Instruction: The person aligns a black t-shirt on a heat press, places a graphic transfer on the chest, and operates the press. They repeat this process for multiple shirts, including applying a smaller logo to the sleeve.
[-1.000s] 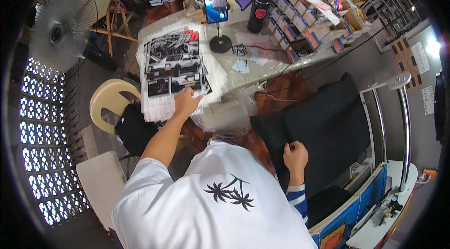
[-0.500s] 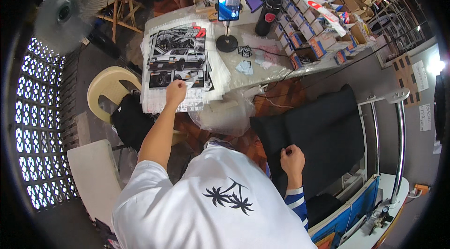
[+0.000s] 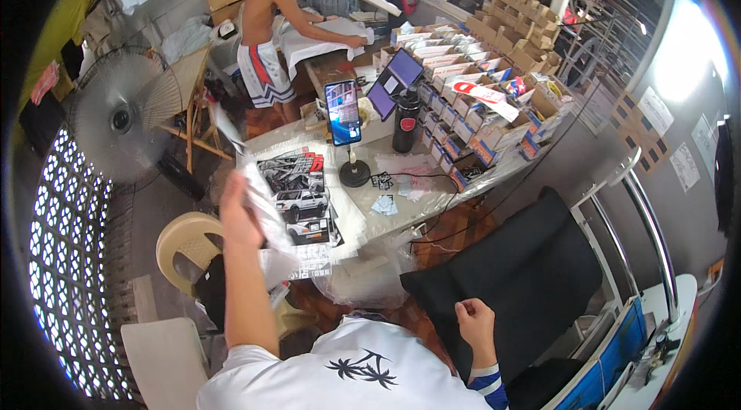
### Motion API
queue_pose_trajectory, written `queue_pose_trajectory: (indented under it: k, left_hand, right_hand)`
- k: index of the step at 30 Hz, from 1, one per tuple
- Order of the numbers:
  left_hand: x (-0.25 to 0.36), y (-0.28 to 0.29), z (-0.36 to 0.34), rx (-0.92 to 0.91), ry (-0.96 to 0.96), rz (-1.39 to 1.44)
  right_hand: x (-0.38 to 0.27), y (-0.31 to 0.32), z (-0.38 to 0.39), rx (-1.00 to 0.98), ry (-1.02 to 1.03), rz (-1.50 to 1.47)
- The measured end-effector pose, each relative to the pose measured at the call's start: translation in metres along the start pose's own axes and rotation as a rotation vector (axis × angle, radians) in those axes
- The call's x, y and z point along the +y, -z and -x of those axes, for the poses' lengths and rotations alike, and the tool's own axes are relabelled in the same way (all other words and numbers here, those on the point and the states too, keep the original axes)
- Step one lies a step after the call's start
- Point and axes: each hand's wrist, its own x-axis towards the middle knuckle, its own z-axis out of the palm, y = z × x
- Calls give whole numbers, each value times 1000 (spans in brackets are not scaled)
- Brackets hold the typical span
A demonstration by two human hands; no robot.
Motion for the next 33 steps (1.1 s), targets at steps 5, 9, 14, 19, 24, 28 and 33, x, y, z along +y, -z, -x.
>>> queue_pose_trajectory:
  k: [5,9,14,19,24,28,33]
  left_hand:
    - [-107,-138,129,-1095,75,-500]
    - [-184,-170,217,-1767,474,-945]
    - [-209,-179,250,-2048,-14,-620]
    - [-276,-169,200,-1834,-485,-825]
    - [-336,-165,182,-1782,-653,-1011]
    - [-343,-162,183,-1764,-641,-1031]
    - [-355,-181,180,-1782,-615,-1042]
  right_hand:
    - [-16,21,2,-163,44,-984]
    - [-2,25,17,-281,-23,-1484]
    - [75,16,62,509,-330,-1209]
    - [141,56,44,718,-316,-1142]
    - [154,121,21,915,-460,-359]
    - [143,106,72,965,-122,306]
    - [136,63,90,815,-43,558]
